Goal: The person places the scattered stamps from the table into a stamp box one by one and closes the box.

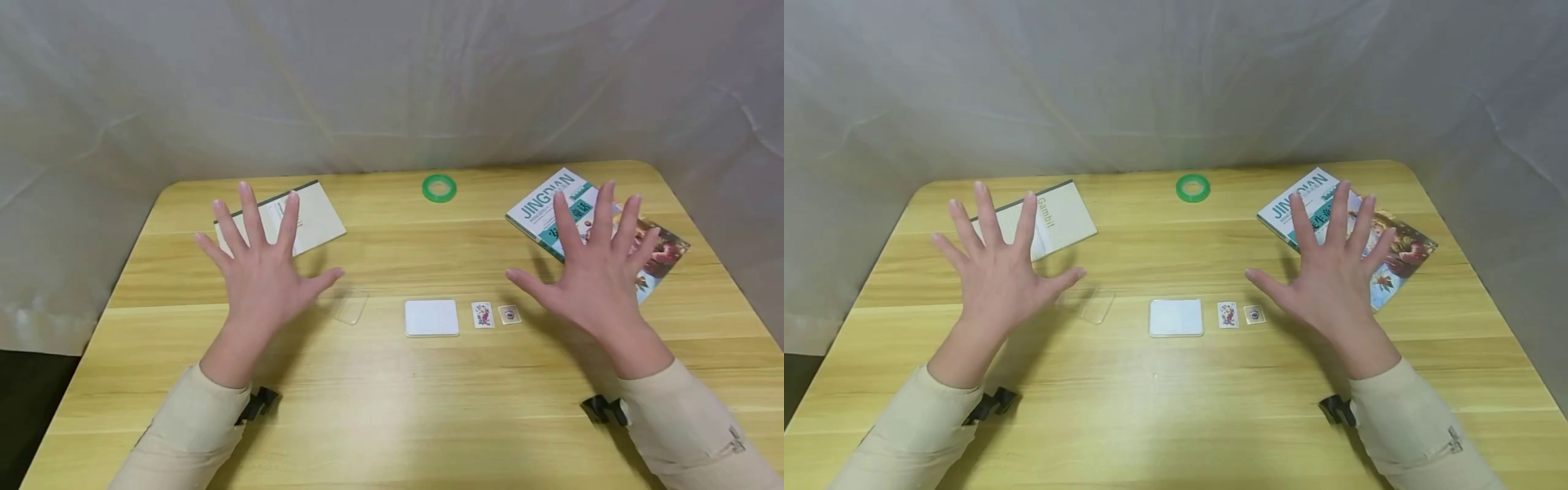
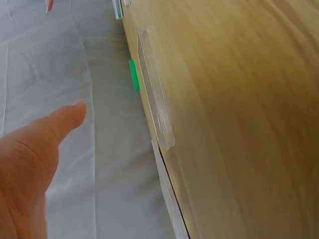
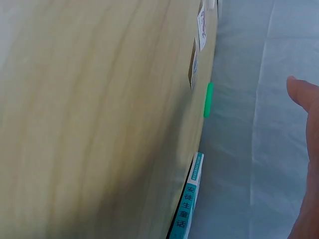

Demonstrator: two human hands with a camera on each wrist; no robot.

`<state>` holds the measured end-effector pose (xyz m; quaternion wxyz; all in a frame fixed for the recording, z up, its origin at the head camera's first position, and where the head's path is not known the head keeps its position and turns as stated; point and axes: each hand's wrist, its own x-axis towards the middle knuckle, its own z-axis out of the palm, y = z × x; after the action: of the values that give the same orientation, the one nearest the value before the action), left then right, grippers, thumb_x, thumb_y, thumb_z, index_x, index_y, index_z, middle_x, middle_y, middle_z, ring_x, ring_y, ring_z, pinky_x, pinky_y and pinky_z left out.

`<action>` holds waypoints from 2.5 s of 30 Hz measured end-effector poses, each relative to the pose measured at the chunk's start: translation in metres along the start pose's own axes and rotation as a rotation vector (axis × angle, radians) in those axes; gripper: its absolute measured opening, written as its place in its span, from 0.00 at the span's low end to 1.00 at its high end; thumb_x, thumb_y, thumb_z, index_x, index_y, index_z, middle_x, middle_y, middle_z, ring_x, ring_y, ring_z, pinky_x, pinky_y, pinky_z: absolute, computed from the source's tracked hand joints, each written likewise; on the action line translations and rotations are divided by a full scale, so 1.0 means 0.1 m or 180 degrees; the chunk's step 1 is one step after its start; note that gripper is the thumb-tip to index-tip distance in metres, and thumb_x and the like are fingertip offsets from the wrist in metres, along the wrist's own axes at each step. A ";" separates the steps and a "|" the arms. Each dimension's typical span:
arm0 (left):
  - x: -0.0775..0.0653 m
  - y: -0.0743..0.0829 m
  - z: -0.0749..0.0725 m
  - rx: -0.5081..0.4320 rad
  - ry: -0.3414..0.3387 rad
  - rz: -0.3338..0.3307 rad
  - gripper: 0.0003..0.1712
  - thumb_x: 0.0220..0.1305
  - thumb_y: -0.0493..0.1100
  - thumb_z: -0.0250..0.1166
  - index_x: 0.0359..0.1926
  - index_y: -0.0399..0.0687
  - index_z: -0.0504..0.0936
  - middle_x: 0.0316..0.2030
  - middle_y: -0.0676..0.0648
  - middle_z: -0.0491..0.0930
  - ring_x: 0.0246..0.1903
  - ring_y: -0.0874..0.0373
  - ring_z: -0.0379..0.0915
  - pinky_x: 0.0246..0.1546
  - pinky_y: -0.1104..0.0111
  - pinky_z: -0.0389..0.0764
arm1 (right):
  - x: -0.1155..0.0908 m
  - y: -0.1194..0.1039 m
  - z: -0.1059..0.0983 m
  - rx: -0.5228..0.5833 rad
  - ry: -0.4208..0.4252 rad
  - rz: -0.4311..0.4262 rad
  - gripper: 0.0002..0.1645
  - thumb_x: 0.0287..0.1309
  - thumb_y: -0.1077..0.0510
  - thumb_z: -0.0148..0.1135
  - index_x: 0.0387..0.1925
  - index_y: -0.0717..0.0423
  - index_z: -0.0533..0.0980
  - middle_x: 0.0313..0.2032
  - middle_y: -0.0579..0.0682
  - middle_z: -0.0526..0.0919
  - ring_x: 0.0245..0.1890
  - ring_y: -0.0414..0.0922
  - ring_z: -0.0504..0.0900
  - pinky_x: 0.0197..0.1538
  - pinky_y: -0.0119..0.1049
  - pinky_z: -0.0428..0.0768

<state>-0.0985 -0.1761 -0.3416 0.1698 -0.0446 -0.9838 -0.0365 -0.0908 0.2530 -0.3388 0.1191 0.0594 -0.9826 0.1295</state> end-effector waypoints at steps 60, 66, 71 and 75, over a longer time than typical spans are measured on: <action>-0.22 0.97 0.43 -0.3118 -0.1989 0.0680 0.45 0.43 0.39 0.84 0.63 0.32 0.74 0.34 0.49 0.77 0.25 0.63 0.78 0.34 0.71 0.81 | -0.29 -0.13 0.47 0.1800 -0.1183 -0.0363 0.22 0.47 0.55 0.81 0.44 0.50 0.82 0.32 0.45 0.78 0.28 0.46 0.70 0.32 0.35 0.67; -0.21 0.96 0.43 -0.3107 -0.2083 0.0671 0.43 0.41 0.35 0.84 0.60 0.30 0.77 0.33 0.48 0.77 0.25 0.64 0.78 0.32 0.71 0.82 | -0.30 -0.14 0.48 0.1721 -0.1137 -0.0408 0.21 0.48 0.56 0.81 0.45 0.50 0.82 0.32 0.45 0.78 0.28 0.45 0.70 0.32 0.36 0.67; -0.20 0.95 0.43 -0.3048 -0.2111 0.0665 0.41 0.40 0.36 0.84 0.58 0.31 0.78 0.33 0.48 0.76 0.26 0.64 0.79 0.32 0.72 0.82 | -0.30 -0.15 0.51 0.1677 -0.1132 -0.0429 0.20 0.49 0.57 0.80 0.45 0.50 0.82 0.34 0.44 0.78 0.30 0.45 0.71 0.33 0.36 0.69; -0.20 0.94 0.43 -0.3054 -0.2091 0.0668 0.40 0.40 0.36 0.84 0.57 0.32 0.79 0.33 0.48 0.76 0.26 0.64 0.79 0.33 0.72 0.82 | -0.29 -0.15 0.51 0.1631 -0.1113 -0.0492 0.19 0.50 0.56 0.79 0.45 0.50 0.83 0.38 0.45 0.80 0.33 0.45 0.71 0.36 0.37 0.70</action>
<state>-0.0842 -0.0801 -0.3839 -0.1803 -0.2225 -0.8486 -0.4447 -0.0715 0.2271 -0.3899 -0.0609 0.1833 -0.9162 0.3511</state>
